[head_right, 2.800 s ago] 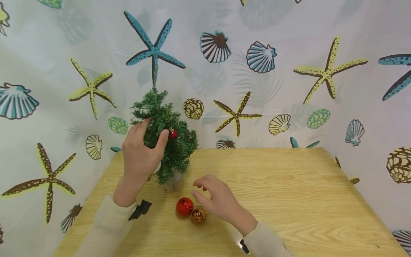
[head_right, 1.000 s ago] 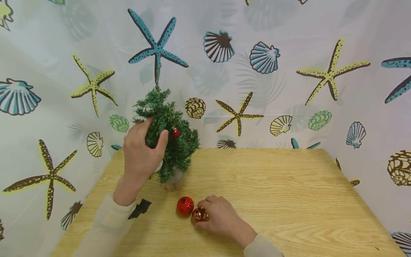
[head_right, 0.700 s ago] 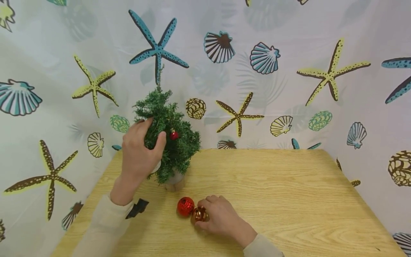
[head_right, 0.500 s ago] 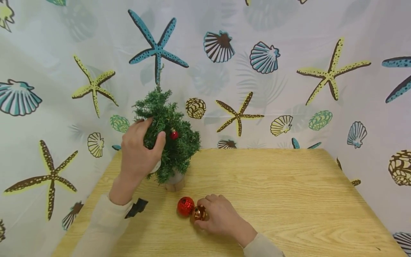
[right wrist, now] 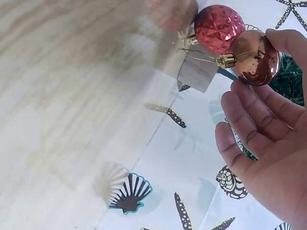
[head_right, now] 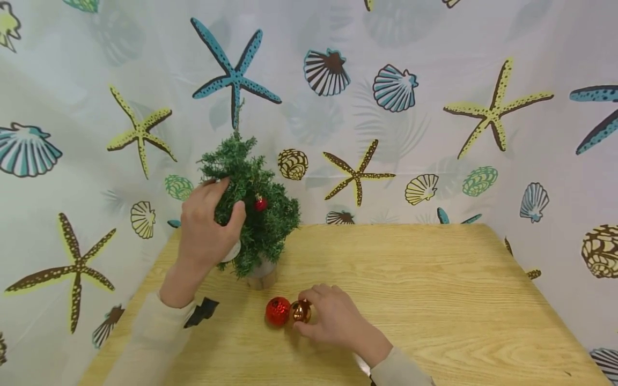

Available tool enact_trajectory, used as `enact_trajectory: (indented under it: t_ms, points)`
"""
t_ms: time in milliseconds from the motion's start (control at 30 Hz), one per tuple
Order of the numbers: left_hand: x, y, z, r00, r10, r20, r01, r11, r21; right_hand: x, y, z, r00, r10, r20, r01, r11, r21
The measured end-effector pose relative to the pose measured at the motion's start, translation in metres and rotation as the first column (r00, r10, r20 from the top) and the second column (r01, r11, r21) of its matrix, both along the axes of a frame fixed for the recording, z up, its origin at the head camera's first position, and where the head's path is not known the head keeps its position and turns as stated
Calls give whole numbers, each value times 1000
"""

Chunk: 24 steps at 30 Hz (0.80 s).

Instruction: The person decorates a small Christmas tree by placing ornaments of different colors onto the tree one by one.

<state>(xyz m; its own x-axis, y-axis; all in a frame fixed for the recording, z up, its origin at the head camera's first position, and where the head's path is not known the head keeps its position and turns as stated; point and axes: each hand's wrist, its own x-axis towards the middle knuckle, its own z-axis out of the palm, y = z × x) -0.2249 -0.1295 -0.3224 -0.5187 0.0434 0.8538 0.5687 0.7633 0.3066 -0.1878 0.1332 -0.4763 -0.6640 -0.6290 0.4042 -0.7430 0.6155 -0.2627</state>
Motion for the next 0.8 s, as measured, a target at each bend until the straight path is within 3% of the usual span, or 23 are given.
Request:
enact_trajectory:
  t_ms: [333,800]
  points:
    - [3,-18,-1,999,-24,-30,25,999,32,-2,4,15,1000,9,-7,-9,998,-68]
    - [8,-55,-9,999,41,-27,-35,978,207,-5,5,29,998,1,-57,-7,994,-111]
